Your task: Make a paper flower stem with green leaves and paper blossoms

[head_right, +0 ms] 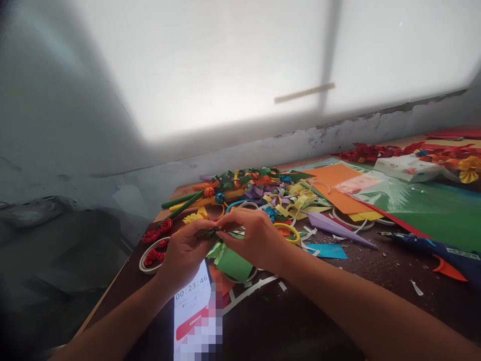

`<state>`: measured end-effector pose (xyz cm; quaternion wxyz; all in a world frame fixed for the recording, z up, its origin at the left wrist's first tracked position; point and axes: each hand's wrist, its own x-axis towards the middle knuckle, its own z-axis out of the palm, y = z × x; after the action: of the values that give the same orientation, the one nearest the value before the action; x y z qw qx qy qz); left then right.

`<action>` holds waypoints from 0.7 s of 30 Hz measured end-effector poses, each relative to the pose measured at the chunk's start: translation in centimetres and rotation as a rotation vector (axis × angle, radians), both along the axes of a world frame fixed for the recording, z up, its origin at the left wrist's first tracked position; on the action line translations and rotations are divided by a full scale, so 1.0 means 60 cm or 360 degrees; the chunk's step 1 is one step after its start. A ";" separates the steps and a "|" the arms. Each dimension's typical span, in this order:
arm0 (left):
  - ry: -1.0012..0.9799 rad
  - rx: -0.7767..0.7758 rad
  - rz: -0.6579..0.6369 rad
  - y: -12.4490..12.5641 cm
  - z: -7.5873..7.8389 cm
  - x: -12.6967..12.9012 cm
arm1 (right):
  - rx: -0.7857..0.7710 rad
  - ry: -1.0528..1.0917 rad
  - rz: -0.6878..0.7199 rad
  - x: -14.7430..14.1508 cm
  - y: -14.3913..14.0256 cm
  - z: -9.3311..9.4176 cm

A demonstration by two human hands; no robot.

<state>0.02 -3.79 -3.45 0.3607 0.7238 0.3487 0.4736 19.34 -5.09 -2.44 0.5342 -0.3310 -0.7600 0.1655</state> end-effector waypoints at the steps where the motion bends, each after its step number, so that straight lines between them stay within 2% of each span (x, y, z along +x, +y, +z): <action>1: -0.0012 -0.0024 0.0010 0.000 0.000 0.001 | -0.0044 0.0000 -0.0001 -0.001 0.000 0.000; 3: -0.0033 -0.0059 0.0007 0.000 0.000 0.003 | -0.0050 -0.0006 -0.0005 -0.002 0.002 -0.002; 9: -0.0066 -0.0099 0.0022 -0.002 0.001 0.009 | 0.0149 -0.0167 -0.0059 -0.004 0.003 -0.008; 14: -0.0031 -0.0130 -0.0026 0.001 0.003 0.010 | 0.0086 -0.0330 -0.0158 -0.002 0.000 0.000; 19: -0.0090 -0.0160 -0.0053 0.004 0.009 0.006 | 0.0336 -0.0559 -0.0103 0.002 0.010 0.007; 21: -0.0099 -0.0173 0.0025 0.012 0.007 0.001 | 0.0381 -0.0722 -0.0092 0.006 0.021 0.009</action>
<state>0.11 -3.05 -3.00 0.4064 0.6854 0.3681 0.4791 19.73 -3.85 -1.92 0.3899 -0.3157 -0.8648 -0.0196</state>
